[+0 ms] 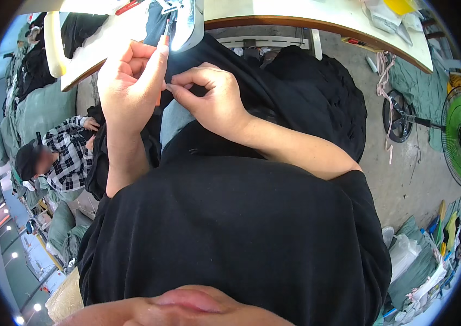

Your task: The person unpicks stitches and pulls threads from black fabric pieces using a seam ripper and their hands.

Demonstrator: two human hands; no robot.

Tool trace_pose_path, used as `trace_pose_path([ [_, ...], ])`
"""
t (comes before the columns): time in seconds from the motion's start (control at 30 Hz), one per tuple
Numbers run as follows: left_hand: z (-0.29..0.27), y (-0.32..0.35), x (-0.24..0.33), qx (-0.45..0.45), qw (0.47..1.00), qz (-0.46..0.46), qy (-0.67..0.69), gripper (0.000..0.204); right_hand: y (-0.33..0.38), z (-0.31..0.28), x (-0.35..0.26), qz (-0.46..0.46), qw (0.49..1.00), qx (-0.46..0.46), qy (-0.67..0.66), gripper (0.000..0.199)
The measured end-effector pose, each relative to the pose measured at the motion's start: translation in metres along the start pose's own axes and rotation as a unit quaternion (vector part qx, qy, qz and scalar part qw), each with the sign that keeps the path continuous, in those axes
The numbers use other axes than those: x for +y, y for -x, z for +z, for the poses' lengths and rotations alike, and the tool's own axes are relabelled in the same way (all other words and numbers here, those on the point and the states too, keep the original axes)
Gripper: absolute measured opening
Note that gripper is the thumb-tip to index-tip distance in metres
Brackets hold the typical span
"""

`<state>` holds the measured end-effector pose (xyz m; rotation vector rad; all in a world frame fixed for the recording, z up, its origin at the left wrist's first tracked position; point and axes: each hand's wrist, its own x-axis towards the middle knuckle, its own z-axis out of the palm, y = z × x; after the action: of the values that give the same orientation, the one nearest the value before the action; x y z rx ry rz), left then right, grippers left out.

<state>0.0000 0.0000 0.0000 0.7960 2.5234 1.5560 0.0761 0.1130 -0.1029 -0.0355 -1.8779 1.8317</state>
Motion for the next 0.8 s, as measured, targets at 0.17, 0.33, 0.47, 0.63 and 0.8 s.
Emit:
trace_pose_path([
  [0.17, 0.004, 0.0, 0.005, -0.007, 1.0, -0.006, 0.006, 0.013, 0.005, -0.005, 0.0, 0.012, 1.0, -0.003, 0.0, 0.011],
  [0.33, -0.006, -0.009, 0.003, -0.024, 1.0, -0.013, -0.011, 0.013, 0.003, 0.0, -0.002, -0.001, 1.0, 0.002, 0.004, 0.011],
  [0.47, -0.008, -0.014, -0.001, -0.031, 0.999, 0.014, -0.016, 0.012, 0.001, 0.0, -0.005, 0.015, 1.0, 0.001, 0.005, 0.01],
  [0.63, -0.011, -0.016, -0.008, -0.022, 0.998, 0.046, -0.026, 0.011, 0.001, -0.005, -0.009, 0.012, 1.0, -0.013, 0.023, 0.01],
  [0.8, -0.013, -0.014, -0.012, -0.015, 0.994, 0.088, -0.057, 0.011, 0.0, -0.004, -0.008, -0.004, 1.0, -0.001, 0.017, 0.012],
])
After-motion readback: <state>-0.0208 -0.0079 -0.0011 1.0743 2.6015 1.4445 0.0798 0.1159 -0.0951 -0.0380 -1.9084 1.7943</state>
